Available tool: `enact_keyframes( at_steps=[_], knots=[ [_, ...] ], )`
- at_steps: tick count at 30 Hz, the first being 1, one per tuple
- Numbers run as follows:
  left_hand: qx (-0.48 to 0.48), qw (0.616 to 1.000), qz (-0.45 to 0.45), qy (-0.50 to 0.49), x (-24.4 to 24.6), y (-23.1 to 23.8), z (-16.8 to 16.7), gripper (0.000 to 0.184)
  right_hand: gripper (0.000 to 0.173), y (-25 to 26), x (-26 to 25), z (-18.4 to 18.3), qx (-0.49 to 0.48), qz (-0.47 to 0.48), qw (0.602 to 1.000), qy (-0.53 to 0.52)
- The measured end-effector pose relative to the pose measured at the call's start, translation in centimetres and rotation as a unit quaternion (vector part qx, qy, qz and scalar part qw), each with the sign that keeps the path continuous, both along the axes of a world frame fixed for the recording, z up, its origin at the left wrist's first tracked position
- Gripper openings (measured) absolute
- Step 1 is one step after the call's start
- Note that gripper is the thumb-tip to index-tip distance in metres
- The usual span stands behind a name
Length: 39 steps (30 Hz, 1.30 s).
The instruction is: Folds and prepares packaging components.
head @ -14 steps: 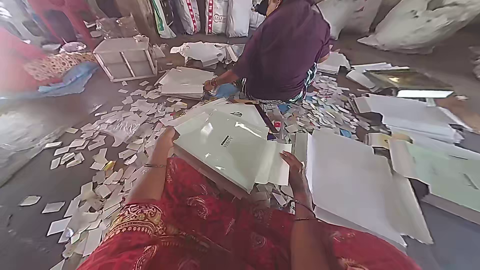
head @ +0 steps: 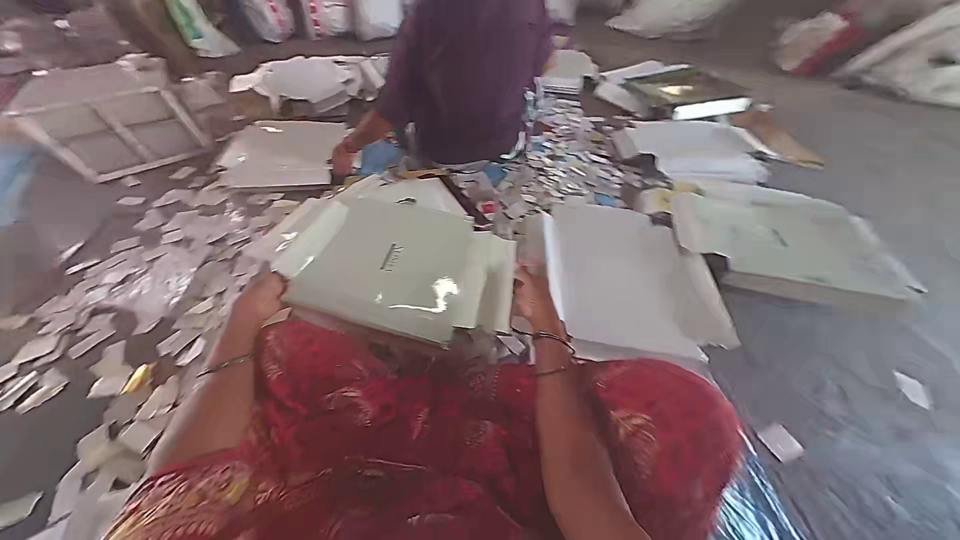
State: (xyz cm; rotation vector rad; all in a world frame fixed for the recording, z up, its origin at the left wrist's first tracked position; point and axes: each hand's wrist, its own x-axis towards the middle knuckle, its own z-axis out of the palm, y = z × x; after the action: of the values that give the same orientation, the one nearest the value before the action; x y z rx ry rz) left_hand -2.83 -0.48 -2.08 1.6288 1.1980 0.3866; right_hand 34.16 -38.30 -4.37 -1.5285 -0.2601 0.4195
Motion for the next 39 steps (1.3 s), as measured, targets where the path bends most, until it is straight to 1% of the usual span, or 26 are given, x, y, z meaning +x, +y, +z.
enact_keyframes(
  at_steps=[2,3,4,5,6,7,9,10,13,15,17,20,23,25,26,28,30,32,34,36,37,39],
  knots=[
    [-0.041,0.996,0.068,-0.048,0.7,-0.9,0.8,0.053,0.051,0.1,-0.3,-0.3,0.020,0.034,0.996,0.079],
    [-0.057,0.990,0.112,-0.070,1.3,-1.2,1.3,0.068,0.056,0.3,-0.2,-0.5,0.022,0.050,0.994,0.099],
    [-0.061,0.986,0.139,-0.075,1.8,-1.3,1.6,0.079,0.058,0.4,-0.3,-0.4,0.022,0.065,0.991,0.112],
    [-0.052,0.987,0.138,-0.066,1.9,-1.4,1.7,0.083,0.060,0.3,-0.5,-0.2,0.024,0.075,0.989,0.128],
    [-0.036,0.992,0.114,-0.052,1.9,-1.6,1.8,0.081,0.058,0.4,-0.8,0.1,0.029,0.082,0.986,0.144],
    [-0.015,0.996,0.082,-0.045,1.8,-1.6,1.8,0.074,0.056,0.5,-1.1,0.5,0.038,0.083,0.982,0.164],
    [0.034,0.997,0.038,-0.062,2.0,-1.0,1.5,0.057,0.051,0.8,-1.4,1.1,0.072,0.091,0.974,0.193],
    [0.063,0.995,0.029,-0.072,2.2,-1.2,1.7,0.054,0.049,0.8,-1.4,1.1,0.086,0.096,0.972,0.196],
    [0.137,0.985,0.039,-0.099,2.6,-2.0,2.6,0.052,0.053,0.6,-1.7,1.1,0.091,0.101,0.977,0.161],
    [0.152,0.983,0.056,-0.088,2.5,-2.3,2.6,0.051,0.052,0.7,-2.3,1.6,0.089,0.081,0.983,0.136],
    [0.127,0.989,0.031,-0.064,1.3,-2.0,2.0,0.056,0.046,1.3,-3.0,2.3,0.104,0.036,0.984,0.137],
    [0.072,0.997,0.000,-0.032,0.6,-1.6,1.0,0.055,0.042,1.8,-3.2,3.0,0.153,-0.024,0.978,0.139],
    [0.039,0.999,-0.021,-0.007,1.6,-1.7,1.5,0.055,0.046,2.1,-2.6,2.3,0.192,-0.067,0.966,0.161],
    [-0.020,0.998,-0.059,0.009,3.1,-3.0,2.3,0.051,0.049,2.2,-2.3,1.8,0.184,-0.080,0.962,0.185],
    [-0.057,0.994,-0.088,0.032,3.9,-3.8,2.7,0.054,0.047,2.4,-2.3,1.6,0.174,-0.087,0.963,0.187],
    [-0.121,0.979,-0.142,0.086,6.0,-5.8,3.3,0.065,0.041,2.3,-2.6,1.3,0.146,-0.093,0.970,0.172],
    [-0.139,0.972,-0.157,0.106,7.6,-7.5,2.5,0.066,0.044,2.1,-3.4,0.9,0.126,-0.088,0.976,0.157],
    [-0.156,0.974,-0.135,0.093,9.6,-8.8,1.0,0.065,0.048,1.9,-3.7,0.9,0.136,-0.092,0.970,0.177],
    [-0.193,0.976,-0.081,0.065,10.9,-10.1,-0.1,0.068,0.053,2.4,-3.6,0.9,0.184,-0.102,0.954,0.215],
    [-0.224,0.974,0.000,0.009,11.5,-10.9,-0.8,0.069,0.058,2.7,-3.1,1.0,0.226,-0.100,0.941,0.230],
    [-0.235,0.971,0.030,-0.027,11.6,-11.4,-1.0,0.067,0.060,2.6,-3.0,1.3,0.236,-0.096,0.939,0.230],
    [-0.243,0.962,0.062,-0.103,11.6,-12.6,-1.0,0.061,0.063,2.3,-2.8,1.7,0.241,-0.089,0.940,0.226]
  ],
)
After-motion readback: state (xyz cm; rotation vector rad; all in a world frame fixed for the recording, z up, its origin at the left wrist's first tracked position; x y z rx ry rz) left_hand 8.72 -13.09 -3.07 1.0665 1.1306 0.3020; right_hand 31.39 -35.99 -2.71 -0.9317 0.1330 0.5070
